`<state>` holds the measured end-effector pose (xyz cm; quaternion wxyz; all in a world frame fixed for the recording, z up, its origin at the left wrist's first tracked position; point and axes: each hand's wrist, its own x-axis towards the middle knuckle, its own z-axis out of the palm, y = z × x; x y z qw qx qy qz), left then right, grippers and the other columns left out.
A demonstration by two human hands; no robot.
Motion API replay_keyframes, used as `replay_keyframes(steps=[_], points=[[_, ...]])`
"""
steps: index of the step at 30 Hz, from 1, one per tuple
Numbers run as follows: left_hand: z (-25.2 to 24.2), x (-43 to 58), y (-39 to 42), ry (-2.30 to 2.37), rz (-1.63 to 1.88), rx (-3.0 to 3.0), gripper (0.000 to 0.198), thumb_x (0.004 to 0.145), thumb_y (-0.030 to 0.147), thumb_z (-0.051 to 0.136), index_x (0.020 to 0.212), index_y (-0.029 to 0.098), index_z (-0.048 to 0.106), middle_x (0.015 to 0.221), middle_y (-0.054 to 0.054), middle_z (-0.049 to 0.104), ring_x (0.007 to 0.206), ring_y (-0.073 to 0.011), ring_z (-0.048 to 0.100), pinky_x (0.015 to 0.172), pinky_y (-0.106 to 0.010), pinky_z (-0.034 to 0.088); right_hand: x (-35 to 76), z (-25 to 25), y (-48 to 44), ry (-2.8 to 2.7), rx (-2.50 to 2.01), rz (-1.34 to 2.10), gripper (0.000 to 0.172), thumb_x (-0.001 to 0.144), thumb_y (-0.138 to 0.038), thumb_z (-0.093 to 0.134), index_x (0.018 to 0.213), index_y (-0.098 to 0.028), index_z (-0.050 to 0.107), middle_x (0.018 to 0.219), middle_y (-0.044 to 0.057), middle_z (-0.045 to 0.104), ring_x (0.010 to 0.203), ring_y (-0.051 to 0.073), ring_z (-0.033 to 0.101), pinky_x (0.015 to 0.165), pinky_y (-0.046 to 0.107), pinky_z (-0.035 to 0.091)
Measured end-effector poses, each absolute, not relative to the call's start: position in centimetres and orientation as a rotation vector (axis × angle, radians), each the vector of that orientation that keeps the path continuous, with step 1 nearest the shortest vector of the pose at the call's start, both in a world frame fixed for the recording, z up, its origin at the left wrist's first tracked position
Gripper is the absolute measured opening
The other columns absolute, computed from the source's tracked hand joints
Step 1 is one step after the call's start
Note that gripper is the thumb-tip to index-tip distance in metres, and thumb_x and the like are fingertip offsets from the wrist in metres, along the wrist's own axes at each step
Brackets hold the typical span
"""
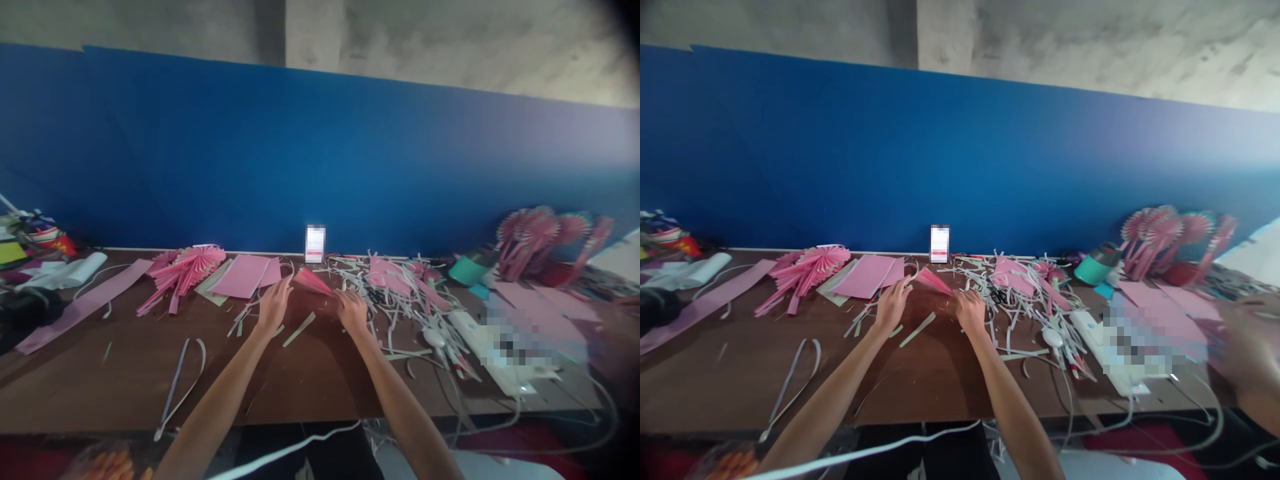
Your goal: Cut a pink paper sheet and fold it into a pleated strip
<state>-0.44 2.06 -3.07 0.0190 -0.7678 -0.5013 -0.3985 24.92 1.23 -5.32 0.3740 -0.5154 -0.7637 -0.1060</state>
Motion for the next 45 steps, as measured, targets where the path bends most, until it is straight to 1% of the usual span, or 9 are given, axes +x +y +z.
replay_keyframes(steps=[4, 9, 15, 19, 23, 30, 33, 37, 45], points=[[-3.1, 1.4, 1.1, -1.709, -1.306, -2.389, 0.029, 0.093, 0.035, 0.039, 0.088, 0.018, 0.061, 0.081, -0.008, 0.067, 0.079, -0.0187, 0.063, 0.076, -0.030, 0.047, 23.9, -5.8, 0.7, -1.847, -1.300, -0.247, 0.034, 0.086, -0.011, 0.041, 0.110, -0.019, 0.064, 0.099, 0.009, 0.068, 0.093, 0.021, 0.061, 0.087, 0.035, 0.044], [-2.9, 4.4, -0.3, -1.881, -1.616, -2.610, 0.032, 0.091, 0.046, 0.039, 0.096, 0.018, 0.055, 0.077, -0.003, 0.065, 0.071, -0.0170, 0.062, 0.066, -0.028, 0.047, 21.1, -4.9, -0.4, -2.179, -1.063, -0.218, 0.035, 0.090, -0.014, 0.041, 0.120, -0.019, 0.058, 0.114, 0.011, 0.064, 0.110, 0.021, 0.056, 0.090, 0.034, 0.044], [-3.0, 4.7, 0.1, -1.897, -1.670, -2.509, 0.034, 0.096, 0.040, 0.028, 0.085, 0.018, 0.051, 0.077, -0.004, 0.061, 0.071, -0.0164, 0.059, 0.065, -0.027, 0.044, 19.6, -3.7, -0.7, -2.279, -1.018, -0.131, 0.043, 0.090, -0.017, 0.043, 0.132, -0.019, 0.046, 0.127, 0.011, 0.055, 0.121, 0.022, 0.047, 0.092, 0.034, 0.044], [-3.4, 3.7, 0.7, -1.756, -1.423, -2.491, 0.028, 0.097, 0.027, 0.026, 0.089, 0.018, 0.051, 0.081, -0.005, 0.061, 0.076, -0.0172, 0.058, 0.069, -0.029, 0.044, 20.0, -3.8, -0.6, -2.313, -1.025, -0.104, 0.037, 0.089, -0.016, 0.044, 0.125, -0.019, 0.052, 0.125, 0.011, 0.057, 0.117, 0.022, 0.049, 0.092, 0.037, 0.042], [-3.1, 2.6, 1.2, -1.594, -1.052, -2.439, 0.026, 0.093, 0.017, 0.034, 0.111, 0.017, 0.053, 0.100, -0.010, 0.062, 0.095, -0.0228, 0.056, 0.084, -0.037, 0.042, 20.7, -4.4, -0.6, -2.180, -1.115, -0.143, 0.030, 0.089, -0.016, 0.045, 0.116, -0.020, 0.058, 0.117, 0.011, 0.059, 0.110, 0.023, 0.051, 0.092, 0.038, 0.041], [-3.0, 2.5, 1.3, -1.522, -0.820, -2.426, 0.044, 0.086, 0.008, 0.038, 0.127, 0.020, 0.047, 0.131, -0.013, 0.050, 0.120, -0.0287, 0.043, 0.095, -0.047, 0.036, 20.7, -4.0, -0.8, -1.964, -1.353, -0.373, 0.048, 0.088, -0.014, 0.048, 0.133, -0.030, 0.044, 0.144, 0.010, 0.032, 0.132, 0.031, 0.025, 0.102, 0.050, 0.027], [-3.3, 2.9, 1.3, -1.508, -0.763, -2.439, 0.041, 0.085, 0.007, 0.036, 0.122, 0.019, 0.050, 0.132, -0.012, 0.049, 0.119, -0.0290, 0.043, 0.095, -0.047, 0.036, 20.9, -3.7, -0.6, -2.082, -1.343, -0.342, 0.048, 0.087, -0.012, 0.048, 0.132, -0.029, 0.045, 0.141, 0.009, 0.038, 0.132, 0.030, 0.024, 0.102, 0.049, 0.025], [-3.8, 3.2, 1.2, -1.386, -0.697, -2.576, 0.035, 0.086, 0.009, 0.040, 0.118, 0.017, 0.051, 0.125, -0.011, 0.054, 0.115, -0.0266, 0.045, 0.095, -0.043, 0.035, 21.4, -4.1, -0.2, -2.220, -1.294, -0.230, 0.039, 0.085, -0.009, 0.047, 0.121, -0.023, 0.054, 0.119, 0.010, 0.055, 0.114, 0.026, 0.041, 0.096, 0.042, 0.031], [-4.4, 2.8, 1.2, -1.297, -0.639, -2.712, 0.020, 0.088, 0.027, 0.048, 0.104, 0.016, 0.055, 0.103, -0.010, 0.057, 0.103, -0.0248, 0.051, 0.093, -0.041, 0.037, 22.3, -4.8, 0.2, -2.326, -1.273, -0.188, 0.029, 0.084, -0.004, 0.042, 0.101, -0.020, 0.059, 0.099, 0.008, 0.058, 0.094, 0.023, 0.048, 0.087, 0.037, 0.035]])
